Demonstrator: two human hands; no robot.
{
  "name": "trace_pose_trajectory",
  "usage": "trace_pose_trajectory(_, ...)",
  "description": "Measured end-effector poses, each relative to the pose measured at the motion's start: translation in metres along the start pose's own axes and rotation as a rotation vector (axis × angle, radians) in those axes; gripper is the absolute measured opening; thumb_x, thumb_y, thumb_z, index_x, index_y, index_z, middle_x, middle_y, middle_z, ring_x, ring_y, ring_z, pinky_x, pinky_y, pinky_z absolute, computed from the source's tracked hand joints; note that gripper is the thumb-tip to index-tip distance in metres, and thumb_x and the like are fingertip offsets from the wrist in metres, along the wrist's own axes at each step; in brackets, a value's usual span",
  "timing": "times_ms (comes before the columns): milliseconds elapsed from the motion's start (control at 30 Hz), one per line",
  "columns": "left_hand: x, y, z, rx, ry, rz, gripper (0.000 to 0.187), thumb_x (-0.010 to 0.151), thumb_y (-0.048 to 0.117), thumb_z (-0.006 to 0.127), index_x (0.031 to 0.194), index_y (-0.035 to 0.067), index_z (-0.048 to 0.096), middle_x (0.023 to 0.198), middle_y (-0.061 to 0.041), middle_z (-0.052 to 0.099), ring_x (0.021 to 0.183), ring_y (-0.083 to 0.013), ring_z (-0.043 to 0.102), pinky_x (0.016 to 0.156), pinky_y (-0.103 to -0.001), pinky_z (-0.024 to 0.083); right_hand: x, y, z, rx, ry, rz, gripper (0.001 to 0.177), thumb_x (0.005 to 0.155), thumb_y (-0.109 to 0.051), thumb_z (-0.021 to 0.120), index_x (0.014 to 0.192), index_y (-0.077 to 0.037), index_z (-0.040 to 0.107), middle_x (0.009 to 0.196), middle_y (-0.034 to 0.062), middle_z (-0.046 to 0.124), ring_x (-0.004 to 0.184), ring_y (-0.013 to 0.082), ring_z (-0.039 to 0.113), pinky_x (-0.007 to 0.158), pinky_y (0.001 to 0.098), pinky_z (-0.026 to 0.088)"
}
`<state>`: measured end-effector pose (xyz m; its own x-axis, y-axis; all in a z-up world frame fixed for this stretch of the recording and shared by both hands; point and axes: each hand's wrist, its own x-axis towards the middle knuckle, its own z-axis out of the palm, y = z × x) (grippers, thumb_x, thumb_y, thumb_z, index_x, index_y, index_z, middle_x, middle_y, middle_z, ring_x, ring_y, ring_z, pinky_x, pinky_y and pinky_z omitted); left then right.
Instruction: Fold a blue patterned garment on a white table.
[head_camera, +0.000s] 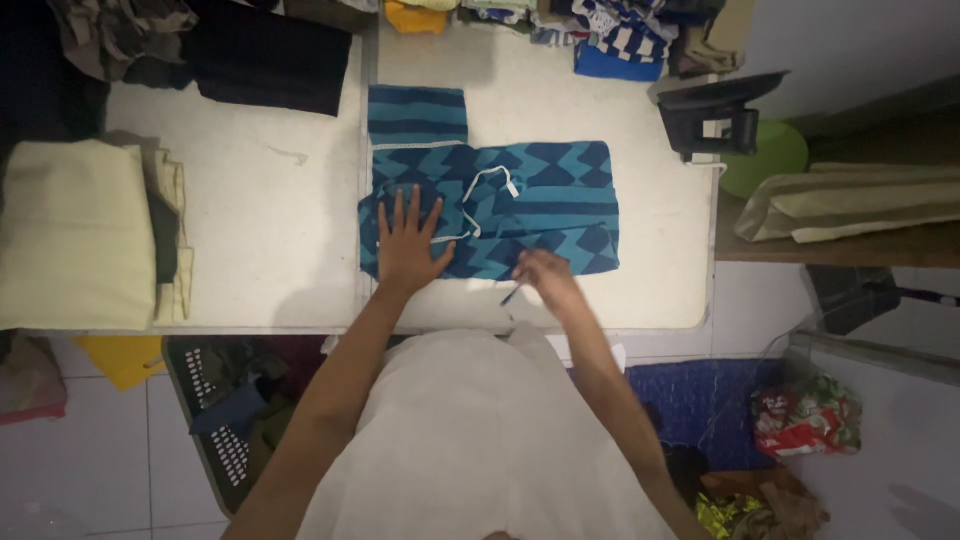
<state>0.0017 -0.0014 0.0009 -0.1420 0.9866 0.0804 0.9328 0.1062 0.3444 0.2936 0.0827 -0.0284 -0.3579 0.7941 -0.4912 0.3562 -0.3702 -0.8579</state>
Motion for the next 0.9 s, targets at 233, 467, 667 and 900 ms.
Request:
trace_pose_trajectory(233, 0.000, -0.001, 0.003, -0.009, 0.021, -0.004, 0.079, 0.092, 0.058, 0.055, 0.160, 0.019, 0.042, 0.170, -0.020, 0.018, 0.156, -0.0433, 0.016, 0.123, -0.064, 0.005, 0.028, -0.068, -0.049, 1.003, -0.090, 0.150, 0.021, 0.104, -0.027, 0.061, 0.103, -0.007, 0.065, 0.103, 0.0116, 0.073, 0.087, 0.0243, 0.069, 0.089, 0.0387, 0.056)
trace_pose_trajectory(467, 0.000, -0.003, 0.005, 0.013, 0.025, -0.003, 0.080, 0.093, 0.059, 0.055, 0.161, 0.021, 0.040, 0.171, -0.019, 0.018, 0.157, -0.0433, 0.015, 0.124, -0.064, 0.006, 0.038, -0.066, -0.017, 0.545, 0.251, -0.140, 0.057, 0.101, -0.042, 0.053, 0.147, -0.008, 0.044, 0.134, 0.0145, 0.064, 0.103, 0.0268, 0.069, 0.097, 0.0405, 0.054)
trace_pose_trajectory(667, 0.002, 0.001, -0.002, 0.054, -0.015, -0.013, 0.084, 0.088, 0.060, 0.058, 0.160, 0.021, 0.038, 0.169, -0.020, 0.018, 0.155, -0.0439, 0.015, 0.119, -0.070, 0.005, 0.002, -0.063, 0.084, -0.731, 0.127, -0.806, 0.056, 0.099, -0.027, 0.061, 0.148, -0.003, 0.049, 0.151, 0.0202, 0.051, 0.141, 0.0394, 0.049, 0.119, 0.0512, 0.038)
trace_pose_trajectory(900, 0.004, 0.003, -0.007, 0.029, -0.053, -0.032, 0.087, 0.085, 0.061, 0.061, 0.159, 0.021, 0.040, 0.170, -0.019, 0.019, 0.156, -0.0437, 0.015, 0.119, -0.071, 0.005, -0.001, -0.067, 0.088, -1.102, -0.005, -0.816, 0.061, 0.097, -0.032, 0.061, 0.153, -0.013, 0.048, 0.161, 0.0174, 0.038, 0.150, 0.0356, 0.034, 0.124, 0.0547, 0.024)
